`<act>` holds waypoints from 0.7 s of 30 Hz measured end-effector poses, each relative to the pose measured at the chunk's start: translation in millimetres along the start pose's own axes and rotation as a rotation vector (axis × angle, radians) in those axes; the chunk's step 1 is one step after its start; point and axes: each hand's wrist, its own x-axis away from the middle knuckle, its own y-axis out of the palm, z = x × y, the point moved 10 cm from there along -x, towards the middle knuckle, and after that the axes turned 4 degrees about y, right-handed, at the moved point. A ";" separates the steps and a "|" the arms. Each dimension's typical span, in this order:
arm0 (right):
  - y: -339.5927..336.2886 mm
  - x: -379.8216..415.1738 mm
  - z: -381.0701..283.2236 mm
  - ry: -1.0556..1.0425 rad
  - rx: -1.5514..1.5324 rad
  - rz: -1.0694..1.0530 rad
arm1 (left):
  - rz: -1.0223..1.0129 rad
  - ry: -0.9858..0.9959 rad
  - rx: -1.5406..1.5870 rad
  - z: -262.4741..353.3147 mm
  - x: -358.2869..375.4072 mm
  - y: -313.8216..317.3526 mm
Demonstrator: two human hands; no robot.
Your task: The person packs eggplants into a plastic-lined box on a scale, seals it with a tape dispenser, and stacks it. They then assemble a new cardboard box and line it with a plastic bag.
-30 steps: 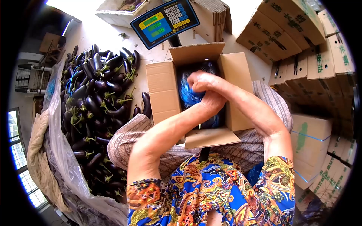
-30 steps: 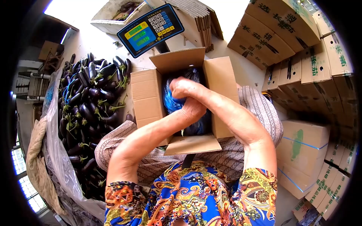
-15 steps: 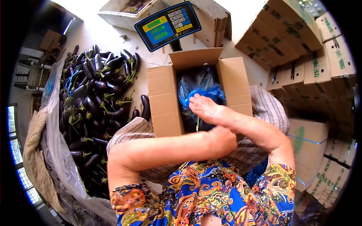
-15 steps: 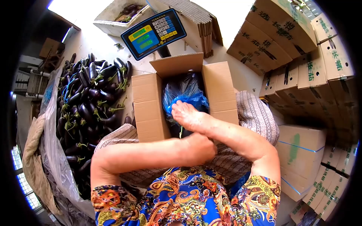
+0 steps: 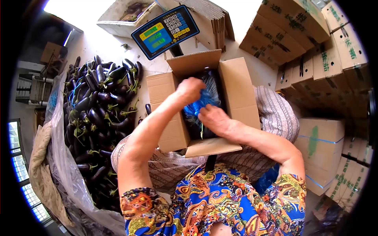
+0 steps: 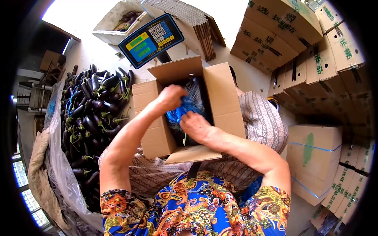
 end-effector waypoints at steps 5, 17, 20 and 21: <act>-23.1 -8.6 65.9 0.260 -0.222 0.016 | 0.093 0.025 0.041 8.3 51.5 14.4; -1.4 -40.1 39.7 0.039 -0.484 -0.087 | -0.222 0.210 -0.037 103.7 79.7 76.8; -10.8 -13.4 9.4 -0.174 -0.149 0.093 | -0.851 0.333 -0.051 136.8 115.4 64.4; -15.3 -10.6 3.6 -0.200 -0.114 0.103 | -0.865 0.238 -0.108 137.8 110.1 33.8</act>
